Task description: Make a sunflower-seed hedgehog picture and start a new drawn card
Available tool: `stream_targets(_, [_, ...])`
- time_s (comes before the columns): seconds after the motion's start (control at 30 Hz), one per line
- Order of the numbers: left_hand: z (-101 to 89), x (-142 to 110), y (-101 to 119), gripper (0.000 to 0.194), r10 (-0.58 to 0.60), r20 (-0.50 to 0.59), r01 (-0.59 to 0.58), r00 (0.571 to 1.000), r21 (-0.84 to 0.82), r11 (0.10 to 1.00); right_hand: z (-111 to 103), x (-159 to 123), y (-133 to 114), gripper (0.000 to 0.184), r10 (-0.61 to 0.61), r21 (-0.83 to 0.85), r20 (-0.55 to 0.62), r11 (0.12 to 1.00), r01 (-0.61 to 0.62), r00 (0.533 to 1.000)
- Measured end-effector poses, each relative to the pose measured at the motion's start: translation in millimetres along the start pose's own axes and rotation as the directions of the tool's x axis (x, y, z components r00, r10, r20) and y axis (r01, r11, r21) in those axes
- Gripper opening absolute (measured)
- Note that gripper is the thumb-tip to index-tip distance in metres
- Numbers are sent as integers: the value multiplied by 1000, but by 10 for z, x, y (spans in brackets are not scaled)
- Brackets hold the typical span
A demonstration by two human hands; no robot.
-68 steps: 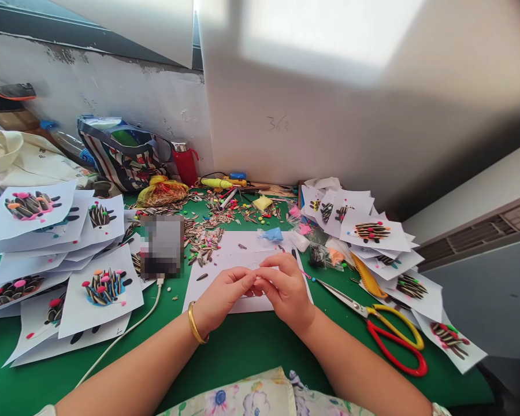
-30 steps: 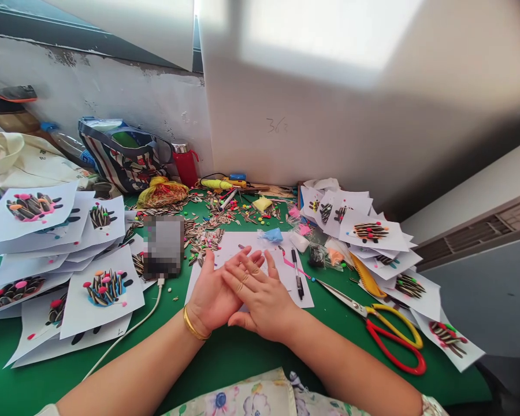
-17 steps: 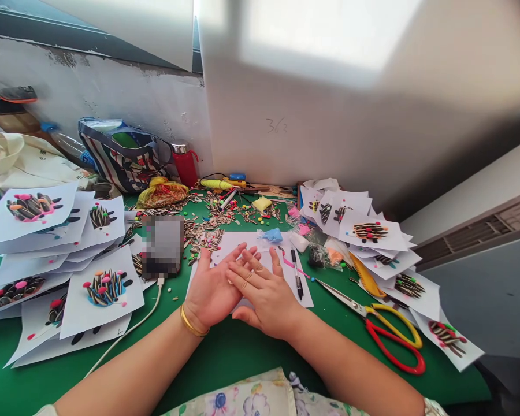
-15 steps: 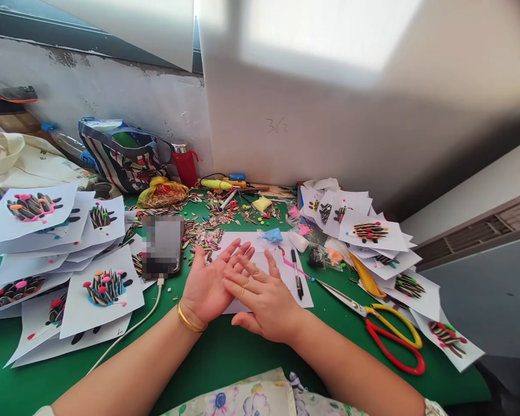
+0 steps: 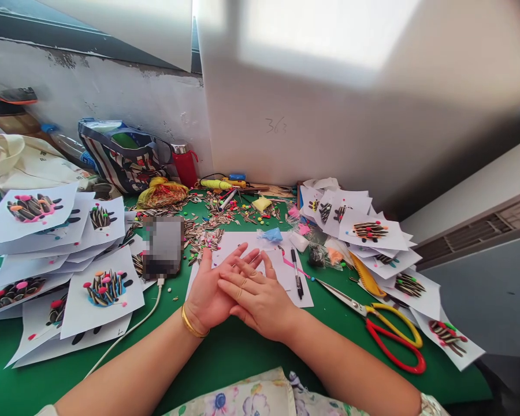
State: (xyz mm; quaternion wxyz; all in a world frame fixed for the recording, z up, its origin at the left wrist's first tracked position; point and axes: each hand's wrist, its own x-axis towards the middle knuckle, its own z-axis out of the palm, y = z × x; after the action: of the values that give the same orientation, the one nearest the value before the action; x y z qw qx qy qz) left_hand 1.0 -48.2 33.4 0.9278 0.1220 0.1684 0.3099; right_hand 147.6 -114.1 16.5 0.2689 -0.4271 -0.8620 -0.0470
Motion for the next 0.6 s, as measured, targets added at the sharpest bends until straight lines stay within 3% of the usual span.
stream_targets(0.17, [79, -55, -58, 75, -87, 87, 76, 992, 125, 989, -48, 2, 44, 23, 139, 69, -126, 989, -132, 982])
stream_targets(0.3, [62, -47, -133, 60, -35, 121, -3, 992, 299, 954, -113, -22, 86, 12, 220, 120, -231, 973, -197, 948])
stream_targets(0.4, [-20, -14, -170, 33, 81, 73, -108, 994, 585, 804, -151, -45, 149, 9, 273, 125, -314, 961, -245, 909])
stream_targets(0.5, [-95, 18, -166, 24, 159, 24, -116, 987, 792, 600, -157, -54, 207, 7, 284, 130, -329, 958, -255, 900])
stream_targets(0.6, [-118, 37, -133, 26, 197, 1, -113, 980, 821, 559, -138, -49, 231, 8, 282, 150, -298, 957, -247, 912])
